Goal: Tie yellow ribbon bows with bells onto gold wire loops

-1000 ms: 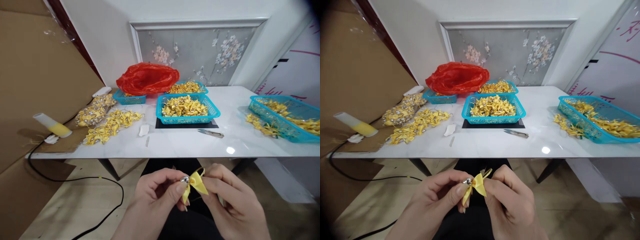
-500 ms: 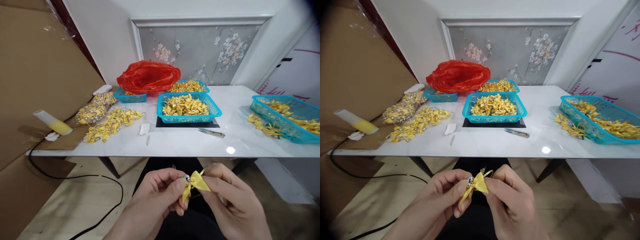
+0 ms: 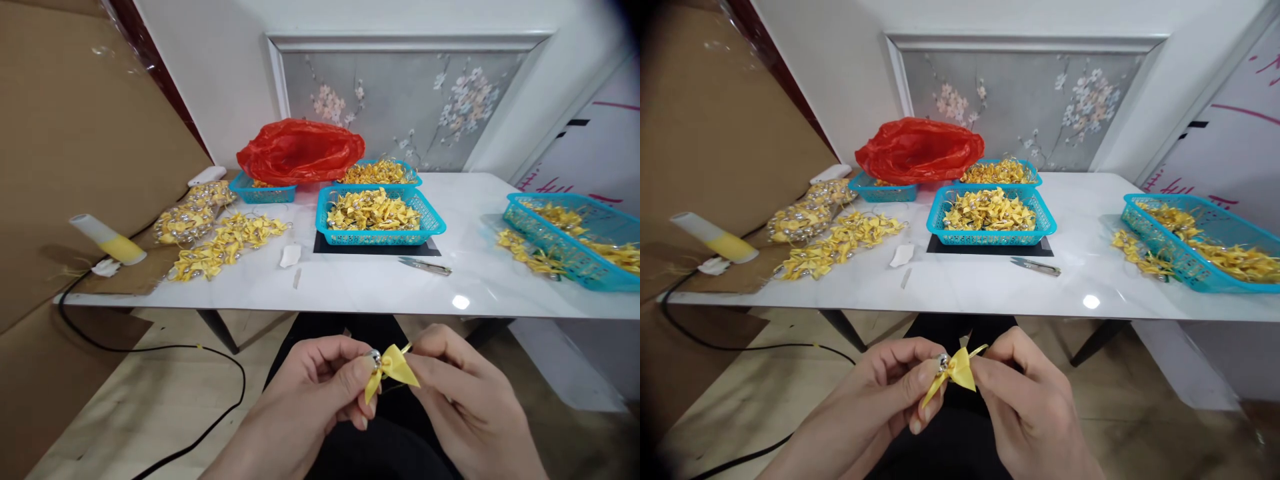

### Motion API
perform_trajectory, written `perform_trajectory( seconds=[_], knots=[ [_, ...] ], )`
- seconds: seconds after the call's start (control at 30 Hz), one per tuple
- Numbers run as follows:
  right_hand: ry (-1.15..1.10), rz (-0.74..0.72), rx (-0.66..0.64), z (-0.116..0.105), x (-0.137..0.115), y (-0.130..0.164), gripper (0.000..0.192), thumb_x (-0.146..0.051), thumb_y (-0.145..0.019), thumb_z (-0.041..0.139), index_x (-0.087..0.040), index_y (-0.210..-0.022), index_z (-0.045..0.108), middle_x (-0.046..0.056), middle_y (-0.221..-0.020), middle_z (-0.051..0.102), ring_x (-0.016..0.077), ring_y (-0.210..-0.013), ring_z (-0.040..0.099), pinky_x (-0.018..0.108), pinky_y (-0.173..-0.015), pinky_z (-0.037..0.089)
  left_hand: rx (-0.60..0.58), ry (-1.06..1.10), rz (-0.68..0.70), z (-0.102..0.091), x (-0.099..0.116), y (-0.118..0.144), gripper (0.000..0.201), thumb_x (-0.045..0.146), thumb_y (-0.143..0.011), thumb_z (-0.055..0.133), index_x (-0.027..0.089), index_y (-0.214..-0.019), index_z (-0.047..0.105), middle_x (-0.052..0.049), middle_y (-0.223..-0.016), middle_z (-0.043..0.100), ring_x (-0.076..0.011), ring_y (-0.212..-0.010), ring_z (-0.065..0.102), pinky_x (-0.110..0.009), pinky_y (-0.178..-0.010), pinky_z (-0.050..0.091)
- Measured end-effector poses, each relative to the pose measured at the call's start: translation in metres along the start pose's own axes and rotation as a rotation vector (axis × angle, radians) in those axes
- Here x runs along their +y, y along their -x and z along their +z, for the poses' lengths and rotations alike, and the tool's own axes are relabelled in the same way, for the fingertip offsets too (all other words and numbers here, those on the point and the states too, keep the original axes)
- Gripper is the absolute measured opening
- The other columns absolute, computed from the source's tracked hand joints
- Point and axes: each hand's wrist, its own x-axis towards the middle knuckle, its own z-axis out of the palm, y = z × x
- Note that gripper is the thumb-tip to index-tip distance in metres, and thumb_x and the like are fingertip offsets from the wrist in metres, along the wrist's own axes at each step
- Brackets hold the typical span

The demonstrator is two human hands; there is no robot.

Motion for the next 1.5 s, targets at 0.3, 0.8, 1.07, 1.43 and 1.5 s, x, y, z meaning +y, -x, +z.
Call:
perform_trajectory(
  seconds=[0.3,0.8,1.07,1.43,1.5],
  knots=[
    [-0.004,0.024,0.016,0.003,-0.001,0.0,0.02,-0.002,-0.091,0.054,-0.018,-0.086,0.067,0.001,-0.075,0.051,0.0101,-0.06,0.053,0.02,-0.047,0.043,-0.023,0.033,0.005,-0.003,-0.004,0.0,0.025,0.029,-0.07,0.087,0.012,-0.079,0.073,0.001,-0.056,0.066,-0.0054,-0.049,0.056,-0.014,-0.048,0.044],
    [-0.009,0.03,-0.033,0.003,0.0,-0.001,0.023,-0.002,-0.092,0.052,-0.02,-0.086,0.066,0.0,-0.075,0.049,0.0103,-0.062,0.052,0.021,-0.05,0.042,-0.027,-0.01,0.05,-0.002,-0.004,0.002,0.024,0.032,-0.071,0.086,0.013,-0.078,0.074,0.001,-0.055,0.066,-0.0055,-0.049,0.055,-0.014,-0.048,0.045],
    [-0.015,0.028,-0.019,0.005,-0.003,0.0,0.02,-0.002,-0.092,0.053,-0.018,-0.085,0.063,0.001,-0.075,0.05,0.0095,-0.061,0.053,0.019,-0.05,0.044,-0.025,-0.021,0.07,-0.002,-0.006,0.001,0.02,0.03,-0.073,0.085,0.014,-0.079,0.075,0.002,-0.057,0.067,-0.0056,-0.051,0.057,-0.013,-0.049,0.046],
    [-0.035,0.054,-0.035,0.008,0.0,0.009,0.022,-0.001,-0.089,0.054,-0.018,-0.076,0.054,0.002,-0.076,0.048,0.0115,-0.063,0.053,0.023,-0.052,0.044,-0.084,-0.124,0.214,-0.005,-0.007,0.001,0.012,0.031,-0.08,0.079,0.021,-0.087,0.081,0.0,-0.071,0.073,-0.0082,-0.065,0.064,-0.015,-0.063,0.051],
    [-0.029,0.058,-0.039,0.008,0.0,0.009,0.023,-0.001,-0.089,0.054,-0.018,-0.074,0.053,0.002,-0.076,0.049,0.0117,-0.063,0.053,0.023,-0.053,0.045,-0.099,-0.112,0.218,-0.004,-0.008,0.0,0.013,0.033,-0.08,0.079,0.022,-0.086,0.081,0.0,-0.071,0.073,-0.0087,-0.065,0.065,-0.016,-0.063,0.052]
  ],
)
